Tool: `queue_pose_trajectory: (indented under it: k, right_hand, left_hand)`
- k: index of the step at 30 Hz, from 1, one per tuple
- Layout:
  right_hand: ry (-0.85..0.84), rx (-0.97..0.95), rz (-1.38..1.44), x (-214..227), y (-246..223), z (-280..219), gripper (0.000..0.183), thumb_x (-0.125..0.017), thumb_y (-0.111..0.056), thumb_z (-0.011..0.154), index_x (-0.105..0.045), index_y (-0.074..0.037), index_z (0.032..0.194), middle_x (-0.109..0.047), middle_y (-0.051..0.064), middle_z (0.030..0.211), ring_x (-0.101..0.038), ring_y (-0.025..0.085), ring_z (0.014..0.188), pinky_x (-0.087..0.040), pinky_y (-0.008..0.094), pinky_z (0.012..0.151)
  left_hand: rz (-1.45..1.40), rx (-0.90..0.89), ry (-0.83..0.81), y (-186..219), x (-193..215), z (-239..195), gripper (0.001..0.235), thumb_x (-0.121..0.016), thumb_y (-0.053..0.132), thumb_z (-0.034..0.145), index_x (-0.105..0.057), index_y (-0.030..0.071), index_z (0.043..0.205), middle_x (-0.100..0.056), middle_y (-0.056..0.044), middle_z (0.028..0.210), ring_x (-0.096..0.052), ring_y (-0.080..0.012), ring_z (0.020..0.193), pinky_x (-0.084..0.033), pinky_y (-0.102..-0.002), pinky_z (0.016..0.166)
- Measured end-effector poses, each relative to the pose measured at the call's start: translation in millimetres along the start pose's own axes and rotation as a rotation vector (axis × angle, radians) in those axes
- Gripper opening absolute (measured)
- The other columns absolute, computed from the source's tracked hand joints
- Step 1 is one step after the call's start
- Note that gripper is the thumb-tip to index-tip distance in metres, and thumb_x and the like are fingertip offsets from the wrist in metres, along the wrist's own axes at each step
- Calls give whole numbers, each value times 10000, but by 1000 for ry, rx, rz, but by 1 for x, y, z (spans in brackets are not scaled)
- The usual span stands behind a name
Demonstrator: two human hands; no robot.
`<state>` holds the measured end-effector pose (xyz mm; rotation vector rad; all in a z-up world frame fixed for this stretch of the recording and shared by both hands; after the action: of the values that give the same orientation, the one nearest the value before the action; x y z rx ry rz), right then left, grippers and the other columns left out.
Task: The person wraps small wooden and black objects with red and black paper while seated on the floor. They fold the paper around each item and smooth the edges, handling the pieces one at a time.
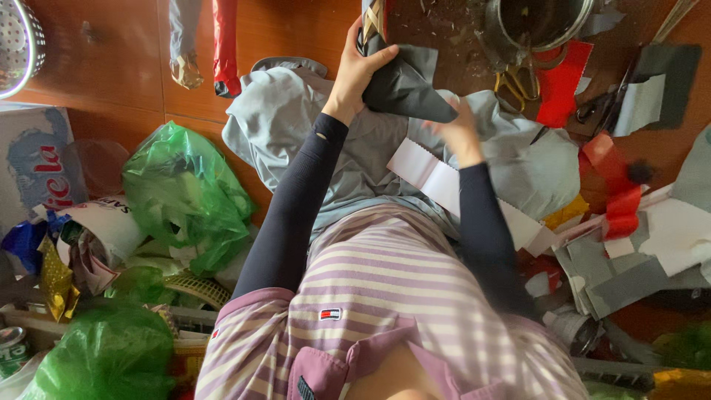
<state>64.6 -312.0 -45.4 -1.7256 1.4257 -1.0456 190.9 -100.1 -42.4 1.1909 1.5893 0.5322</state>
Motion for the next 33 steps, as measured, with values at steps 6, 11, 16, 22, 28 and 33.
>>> queue_pose_trajectory:
  k: [6, 11, 16, 22, 28, 33]
  right_hand:
    - [-160, -140, 802, -99, 4, -19, 180, -793, -157, 959, -639, -109, 1039, -667, 10, 870, -612, 97, 706, -481, 233, 626]
    - [162, -197, 931, -91, -27, 16, 216, -839, -130, 876, -678, -118, 1019, -640, -26, 840, -523, 79, 584, -401, 246, 491]
    - [117, -121, 825, -76, -64, 34, 180, -817, -156, 909, -697, -77, 1018, -637, -22, 798, -522, 75, 561, -398, 247, 465]
    - [150, 9, 364, -57, -97, 41, 178, -816, -178, 949, -730, -33, 1009, -650, -9, 799, -511, 56, 518, -366, 241, 412]
    - [-53, -36, 489, -56, -118, 40, 214, -770, -103, 947, -697, -26, 1133, -700, 11, 965, -646, 72, 754, -519, 232, 602]
    - [-196, 16, 578, -61, -134, 33, 339, -704, 2, 914, -624, -16, 1243, -724, 3, 1102, -715, 103, 986, -638, 272, 841]
  left_hand:
    - [-8, -2, 6, 12, -7, -4, 831, -866, 53, 837, -379, 41, 1510, -630, -125, 1313, -651, -205, 1148, -572, -347, 983]
    - [54, -27, -8, 11, -2, -4, 779, -856, 81, 865, -410, 15, 1500, -639, -126, 1264, -646, -197, 1107, -568, -334, 955]
    - [44, -9, -44, 1, 0, 0, 761, -842, 150, 889, -398, 32, 1495, -637, -120, 1266, -635, -185, 1114, -563, -318, 949]
    - [131, -9, -141, -2, 2, 6, 716, -815, 239, 956, -395, 54, 1505, -669, -125, 1282, -654, -181, 1144, -575, -316, 966]
    - [83, 46, -129, -1, -1, 0, 721, -797, 255, 950, -392, 64, 1514, -662, -133, 1239, -657, -197, 1086, -596, -345, 890]
    - [86, 32, -180, 11, -6, -5, 723, -786, 300, 972, -383, 75, 1528, -658, -129, 1303, -659, -182, 1158, -600, -335, 944]
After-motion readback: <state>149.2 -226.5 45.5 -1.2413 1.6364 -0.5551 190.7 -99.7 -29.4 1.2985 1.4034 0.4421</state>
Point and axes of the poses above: each hand's wrist, its own z-axis towards the middle knuckle, its own x-axis out of the back of the hand, y = z × x, the point moved 9 cm from there along z, towards the middle knuckle
